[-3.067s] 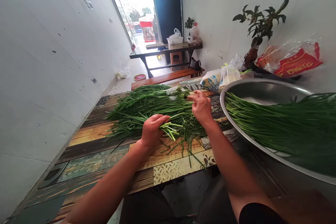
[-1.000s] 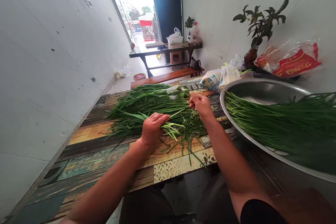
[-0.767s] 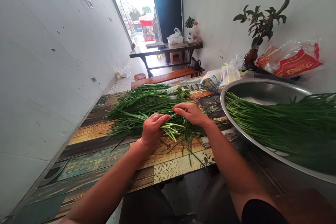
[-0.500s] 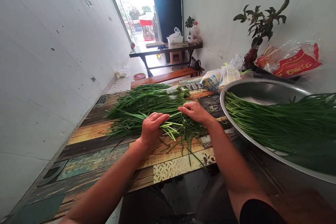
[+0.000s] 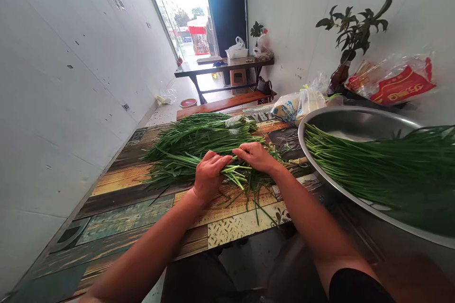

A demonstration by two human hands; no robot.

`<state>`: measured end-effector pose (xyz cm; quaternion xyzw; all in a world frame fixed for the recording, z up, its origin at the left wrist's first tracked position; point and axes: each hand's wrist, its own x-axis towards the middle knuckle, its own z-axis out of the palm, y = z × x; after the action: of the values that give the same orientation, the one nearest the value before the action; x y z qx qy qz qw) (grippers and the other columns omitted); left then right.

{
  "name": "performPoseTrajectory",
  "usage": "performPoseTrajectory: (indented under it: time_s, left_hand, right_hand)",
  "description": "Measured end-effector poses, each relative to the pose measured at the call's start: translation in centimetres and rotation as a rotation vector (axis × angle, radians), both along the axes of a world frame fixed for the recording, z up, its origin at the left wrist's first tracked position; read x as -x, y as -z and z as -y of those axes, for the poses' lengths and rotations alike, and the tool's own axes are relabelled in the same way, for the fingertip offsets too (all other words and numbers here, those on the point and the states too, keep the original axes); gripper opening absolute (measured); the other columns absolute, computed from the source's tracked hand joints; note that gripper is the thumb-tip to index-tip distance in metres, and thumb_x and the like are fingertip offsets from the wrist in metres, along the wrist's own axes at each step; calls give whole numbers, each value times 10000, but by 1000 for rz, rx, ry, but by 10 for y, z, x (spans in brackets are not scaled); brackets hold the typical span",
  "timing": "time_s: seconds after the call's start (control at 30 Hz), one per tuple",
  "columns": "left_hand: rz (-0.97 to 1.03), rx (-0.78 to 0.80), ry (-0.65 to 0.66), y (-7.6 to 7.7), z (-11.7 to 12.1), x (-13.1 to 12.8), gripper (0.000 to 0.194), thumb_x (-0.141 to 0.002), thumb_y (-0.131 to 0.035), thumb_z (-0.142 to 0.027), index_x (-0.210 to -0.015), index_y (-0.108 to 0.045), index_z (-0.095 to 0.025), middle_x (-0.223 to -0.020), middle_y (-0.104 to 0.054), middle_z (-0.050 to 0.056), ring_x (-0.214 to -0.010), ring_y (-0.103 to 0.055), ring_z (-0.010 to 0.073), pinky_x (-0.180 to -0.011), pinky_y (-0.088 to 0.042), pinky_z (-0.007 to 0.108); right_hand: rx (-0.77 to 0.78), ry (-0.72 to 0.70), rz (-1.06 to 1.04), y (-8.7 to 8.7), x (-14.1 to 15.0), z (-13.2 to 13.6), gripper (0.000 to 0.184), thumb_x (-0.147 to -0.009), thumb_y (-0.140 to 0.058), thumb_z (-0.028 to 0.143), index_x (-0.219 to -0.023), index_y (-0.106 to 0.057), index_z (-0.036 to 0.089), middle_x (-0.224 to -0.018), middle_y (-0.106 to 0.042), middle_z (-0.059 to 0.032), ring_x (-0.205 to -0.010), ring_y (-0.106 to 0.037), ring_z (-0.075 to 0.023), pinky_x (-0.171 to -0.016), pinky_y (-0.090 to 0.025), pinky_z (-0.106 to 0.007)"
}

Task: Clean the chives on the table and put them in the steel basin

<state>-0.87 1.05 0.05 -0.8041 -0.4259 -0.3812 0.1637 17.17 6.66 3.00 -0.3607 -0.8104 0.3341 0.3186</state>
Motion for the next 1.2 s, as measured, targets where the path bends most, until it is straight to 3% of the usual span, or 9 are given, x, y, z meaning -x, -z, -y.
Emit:
performPoseTrajectory:
  time_s: [0.17,0.3,0.37,0.43,0.57,0.77,0.9,1.0,1.2]
  left_hand:
    - [185,-21,-53,-2,-2,7,178,-917,-519,-277,-822,-644,-192,-685,-649,21,-731,-546,160,-739,-422,307]
    - [470,26,-5,8,-8,18,157,-908,-514,-279,-865,-637,-190,-745,-644,18,-699,-581,142,-652,-448,282]
    - [536,39,28,16,-12,23,181,-923,-475,-286,-916,-627,-188,-726,-627,5,-636,-581,123,-597,-451,261]
    - [577,4,36,20,-14,26,182,-922,-482,-302,-930,-622,-187,-702,-620,-4,-602,-580,112,-577,-452,250]
    - [532,-79,-25,18,-16,29,172,-870,-587,-351,-911,-631,-190,-740,-649,7,-659,-619,135,-626,-474,267]
    - [332,-56,-42,8,-9,26,241,-910,-524,-299,-1091,-644,-194,-846,-696,51,-743,-651,154,-705,-494,276]
    - [248,8,-20,2,-3,20,314,-925,-481,-241,-1209,-604,-192,-923,-649,65,-794,-613,141,-723,-480,251]
    - [158,60,-24,-2,-1,13,264,-924,-497,-284,-1122,-657,-213,-942,-591,58,-803,-575,132,-701,-457,237]
    - [9,42,7,-5,-5,10,213,-936,-482,-276,-951,-678,-195,-920,-661,57,-820,-569,159,-759,-431,288]
  right_hand:
    - [-18,296,-178,0,-12,-10,485,-861,-449,542,-527,-381,197,-508,-315,54,-499,-298,-84,-510,-252,-254]
    - [-84,446,-211,5,-22,-20,305,-816,-575,441,-662,-581,177,-627,-530,10,-571,-454,-116,-570,-368,-259]
    - [-211,425,-33,11,-24,-24,157,-772,-647,317,-823,-684,174,-833,-640,-48,-747,-552,-166,-712,-434,-296]
    - [-328,400,195,18,-24,-26,166,-752,-666,229,-897,-725,174,-984,-660,-95,-908,-563,-220,-844,-433,-351]
    - [-414,380,410,27,-22,-30,141,-777,-640,187,-866,-746,162,-1029,-671,-122,-989,-545,-265,-905,-425,-397]
    - [-483,275,95,10,-18,-19,160,-854,-586,255,-892,-734,207,-967,-711,-77,-933,-601,-214,-892,-445,-367]
    - [-376,49,-12,0,-9,-3,177,-853,-609,328,-891,-728,201,-847,-723,-51,-777,-628,-168,-750,-477,-301]
    - [-388,-82,-36,0,-4,1,171,-858,-604,302,-876,-732,190,-823,-722,-57,-775,-628,-163,-735,-476,-292]
    - [-312,-10,-70,-3,-7,1,139,-796,-683,326,-800,-746,202,-787,-721,-47,-752,-631,-158,-736,-476,-289]
